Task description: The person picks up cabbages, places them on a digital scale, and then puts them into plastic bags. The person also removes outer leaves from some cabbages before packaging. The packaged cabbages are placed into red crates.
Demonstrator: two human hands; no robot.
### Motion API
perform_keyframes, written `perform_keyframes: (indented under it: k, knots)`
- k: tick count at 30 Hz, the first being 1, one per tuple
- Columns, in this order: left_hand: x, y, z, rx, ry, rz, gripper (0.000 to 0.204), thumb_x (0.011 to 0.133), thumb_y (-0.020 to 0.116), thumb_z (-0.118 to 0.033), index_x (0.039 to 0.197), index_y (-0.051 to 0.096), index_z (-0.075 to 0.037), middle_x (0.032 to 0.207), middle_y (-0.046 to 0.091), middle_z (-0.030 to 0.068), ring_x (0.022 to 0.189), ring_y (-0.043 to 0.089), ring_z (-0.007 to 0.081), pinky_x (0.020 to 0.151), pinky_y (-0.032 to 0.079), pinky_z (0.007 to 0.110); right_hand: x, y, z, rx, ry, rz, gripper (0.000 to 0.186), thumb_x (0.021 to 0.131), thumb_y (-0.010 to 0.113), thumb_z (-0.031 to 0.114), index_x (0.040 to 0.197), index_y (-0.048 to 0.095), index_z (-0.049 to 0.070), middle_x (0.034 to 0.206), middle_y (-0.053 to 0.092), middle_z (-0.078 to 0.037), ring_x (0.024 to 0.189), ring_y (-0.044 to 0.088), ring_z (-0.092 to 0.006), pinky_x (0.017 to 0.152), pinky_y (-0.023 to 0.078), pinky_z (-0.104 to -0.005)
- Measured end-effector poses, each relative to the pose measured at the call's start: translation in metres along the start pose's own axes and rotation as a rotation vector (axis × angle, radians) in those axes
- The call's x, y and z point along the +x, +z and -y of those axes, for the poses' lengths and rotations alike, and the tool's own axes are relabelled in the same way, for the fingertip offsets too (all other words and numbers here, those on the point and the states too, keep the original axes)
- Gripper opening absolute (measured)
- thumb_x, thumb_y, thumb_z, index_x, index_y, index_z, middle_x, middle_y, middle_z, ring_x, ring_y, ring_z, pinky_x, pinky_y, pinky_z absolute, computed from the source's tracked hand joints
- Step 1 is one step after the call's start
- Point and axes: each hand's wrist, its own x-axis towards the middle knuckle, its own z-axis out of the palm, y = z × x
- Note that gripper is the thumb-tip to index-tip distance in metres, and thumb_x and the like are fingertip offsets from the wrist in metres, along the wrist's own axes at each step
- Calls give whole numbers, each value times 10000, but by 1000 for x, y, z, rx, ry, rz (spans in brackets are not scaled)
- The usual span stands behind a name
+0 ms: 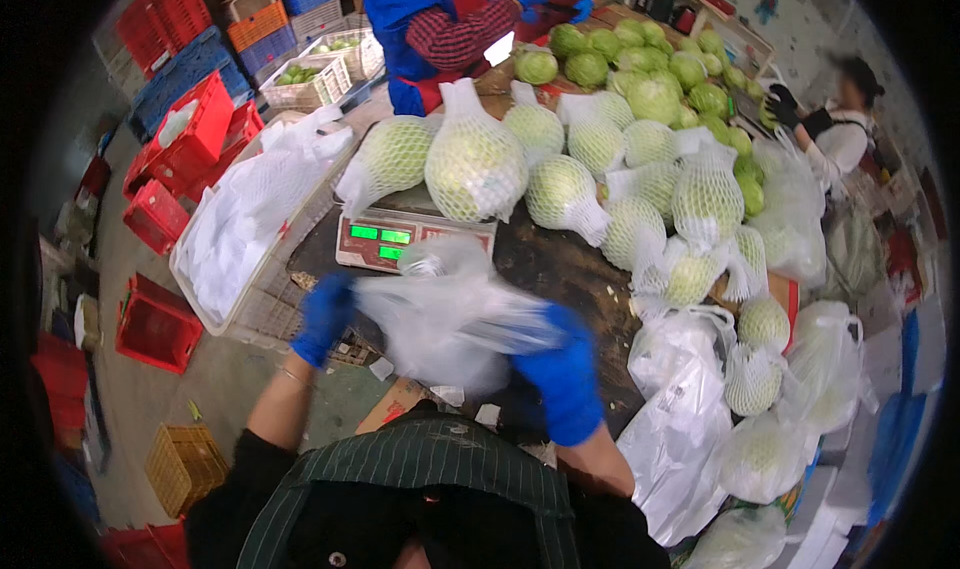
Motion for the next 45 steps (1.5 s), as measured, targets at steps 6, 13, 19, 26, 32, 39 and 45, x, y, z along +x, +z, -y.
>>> perform_keyframes:
  k: [6, 13, 19, 26, 32, 39, 45]
  knots:
    - [17, -76, -34, 86, -13, -75, 632, 622, 775, -60, 1209, 542, -54, 1275, 487, 196, 1212, 440, 381, 1004, 381, 419, 16, -8, 9, 408, 146, -147, 207, 852, 610, 48, 1055, 649, 41, 945, 664, -56, 817, 623, -179, 781, 510, -281]
    - [-11, -17, -115, 33, 129, -144, 695, 610, 804, -210, 1262, 576, -127, 1312, 461, 214, 1208, 454, 374, 997, 372, 433, -35, 58, -17, -689, -148, 746, 388, 820, 708, 216, 1166, 604, 74, 1073, 612, -186, 955, 622, -262, 850, 491, -355]
    - [-71, -42, -59, 18, 201, 55, 543, 602, 680, 10, 1127, 650, -127, 892, 610, 120, 772, 584, 321, 637, 452, 382, 38, -109, -51, -1161, -133, -431, 337, 817, 424, -43, 1101, 590, 34, 1036, 611, -143, 938, 595, -231, 845, 466, -326]
    - [-56, -42, -30, -412, -189, -77, 334, 755, 579, 9, 1083, 626, -30, 1074, 639, 145, 944, 620, 292, 843, 485, 364, -9, -173, -129, 114, 187, -285, 401, 924, 565, 116, 1306, 482, 25, 1249, 550, -100, 1084, 562, -216, 928, 462, -349]
    - [-14, -91, -26, -1340, -1045, 399, 326, 840, 531, -158, 1105, 593, 23, 1068, 634, 149, 943, 617, 270, 886, 484, 367, -7, -166, -136, 205, 478, -267, 382, 969, 471, 267, 1275, 524, 44, 1193, 605, -117, 1083, 578, -238, 961, 457, -393]
    - [17, -89, 30, -1545, -668, -91, 371, 922, 548, -258, 1218, 572, -36, 1132, 633, 110, 992, 613, 213, 873, 495, 336, -12, -94, -83, -346, 155, -64, 329, 919, 545, 185, 1202, 574, 19, 1149, 621, -122, 1050, 584, -211, 943, 465, -362]
    - [73, -91, 89, -2220, -310, 360, 418, 963, 493, -263, 1309, 485, -29, 1179, 614, 102, 977, 622, 218, 835, 518, 353, 13, -13, -62, -80, 183, 71, 376, 806, 664, 104, 1159, 600, -8, 1085, 617, -83, 968, 586, -172, 881, 480, -316]
